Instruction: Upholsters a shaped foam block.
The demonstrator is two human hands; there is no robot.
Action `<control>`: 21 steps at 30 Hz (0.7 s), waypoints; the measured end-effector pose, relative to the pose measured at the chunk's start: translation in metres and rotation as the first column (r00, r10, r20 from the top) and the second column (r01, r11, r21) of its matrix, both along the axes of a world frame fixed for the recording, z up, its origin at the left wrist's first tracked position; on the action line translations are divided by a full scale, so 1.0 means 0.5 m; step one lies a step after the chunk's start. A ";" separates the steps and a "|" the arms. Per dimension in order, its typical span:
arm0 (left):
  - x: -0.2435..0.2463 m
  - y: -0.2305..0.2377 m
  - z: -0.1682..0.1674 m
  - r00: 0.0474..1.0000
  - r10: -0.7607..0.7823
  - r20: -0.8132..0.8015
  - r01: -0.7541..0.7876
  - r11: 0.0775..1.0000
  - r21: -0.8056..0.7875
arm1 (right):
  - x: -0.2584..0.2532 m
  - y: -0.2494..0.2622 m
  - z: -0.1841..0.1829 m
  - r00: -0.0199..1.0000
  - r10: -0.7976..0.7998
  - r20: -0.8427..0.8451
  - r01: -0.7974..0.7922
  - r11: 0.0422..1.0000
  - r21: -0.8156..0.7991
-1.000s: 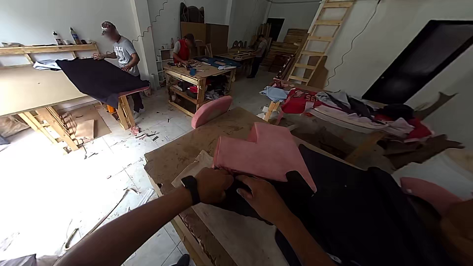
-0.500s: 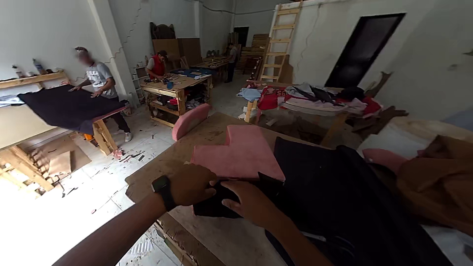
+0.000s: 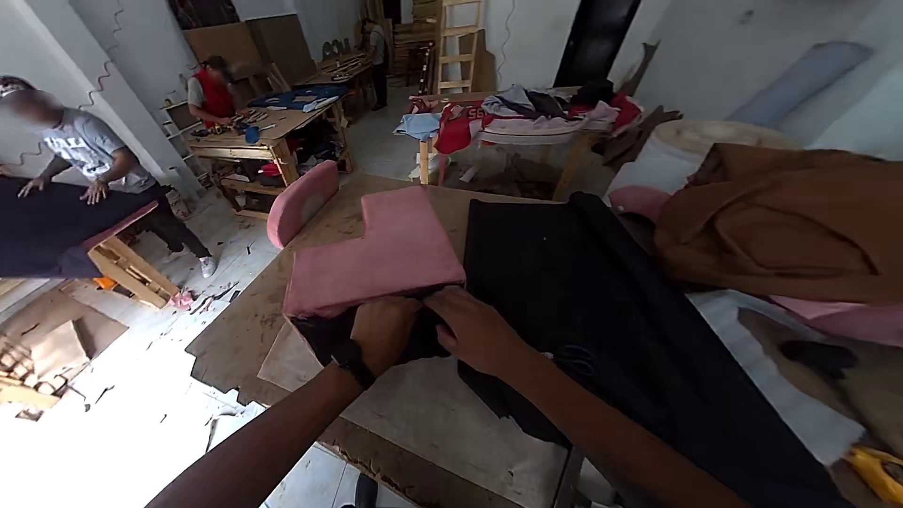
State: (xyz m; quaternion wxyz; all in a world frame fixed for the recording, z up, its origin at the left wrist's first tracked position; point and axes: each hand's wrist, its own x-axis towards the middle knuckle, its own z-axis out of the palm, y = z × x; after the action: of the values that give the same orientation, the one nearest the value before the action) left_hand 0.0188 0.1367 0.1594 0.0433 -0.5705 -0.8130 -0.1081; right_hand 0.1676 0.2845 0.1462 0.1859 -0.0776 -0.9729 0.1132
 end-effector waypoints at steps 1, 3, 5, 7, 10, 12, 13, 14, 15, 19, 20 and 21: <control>-0.003 -0.001 0.000 1.000 -0.010 -0.005 0.010 1.000 0.011 | -0.008 0.006 0.012 0.996 0.012 0.085 -0.014 1.000 0.022; -0.005 -0.004 -0.015 0.999 -0.032 -0.023 0.035 0.994 0.100 | -0.023 0.014 0.044 0.970 0.007 0.243 -0.019 0.999 0.048; -0.007 -0.008 -0.028 0.998 -0.039 -0.040 0.045 0.981 0.188 | -0.046 0.008 0.052 0.963 -0.016 0.268 -0.022 0.990 0.139; -0.010 -0.020 -0.023 0.997 -0.011 -0.074 0.024 0.983 0.182 | -0.066 -0.008 0.054 0.955 -0.045 0.293 -0.023 0.975 0.222; -0.036 -0.057 -0.015 0.968 0.027 -0.251 0.015 0.987 0.163 | -0.062 -0.005 0.062 0.953 -0.029 0.301 -0.025 0.984 0.176; -0.063 -0.090 -0.005 0.950 0.074 -0.304 -0.023 0.985 0.168 | -0.040 0.011 0.068 0.981 -0.001 0.192 -0.011 0.998 0.061; -0.077 -0.103 -0.003 0.949 0.090 -0.303 -0.032 0.981 0.191 | -0.030 0.015 0.069 0.995 0.002 0.104 -0.005 1.000 0.029; -0.089 -0.112 -0.005 0.952 0.086 -0.293 -0.021 0.976 0.218 | -0.023 0.016 0.068 1.000 0.000 0.020 -0.001 1.000 0.028; -0.096 -0.117 -0.011 0.955 0.065 -0.288 0.009 0.969 0.247 | -0.023 0.015 0.064 1.000 0.003 -0.031 -0.001 0.998 0.055; -0.107 -0.116 -0.026 0.963 -0.092 -0.255 0.170 0.938 0.303 | -0.063 -0.004 0.024 0.997 -0.001 0.077 -0.011 0.987 0.161; -0.112 -0.104 -0.027 0.962 -0.110 -0.248 0.188 0.930 0.316 | -0.067 -0.002 0.034 0.993 -0.016 0.120 -0.006 0.984 0.176; -0.112 -0.093 -0.030 0.963 -0.117 -0.241 0.196 0.921 0.337 | -0.063 -0.001 0.045 0.986 -0.017 0.168 -0.013 0.984 0.176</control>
State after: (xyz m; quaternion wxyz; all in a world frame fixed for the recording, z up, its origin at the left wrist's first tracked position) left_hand -0.0374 0.0903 0.1446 0.2260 -0.6248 -0.7216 -0.1948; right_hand 0.1361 0.2841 0.1688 0.1092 -0.0713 -0.9913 0.0192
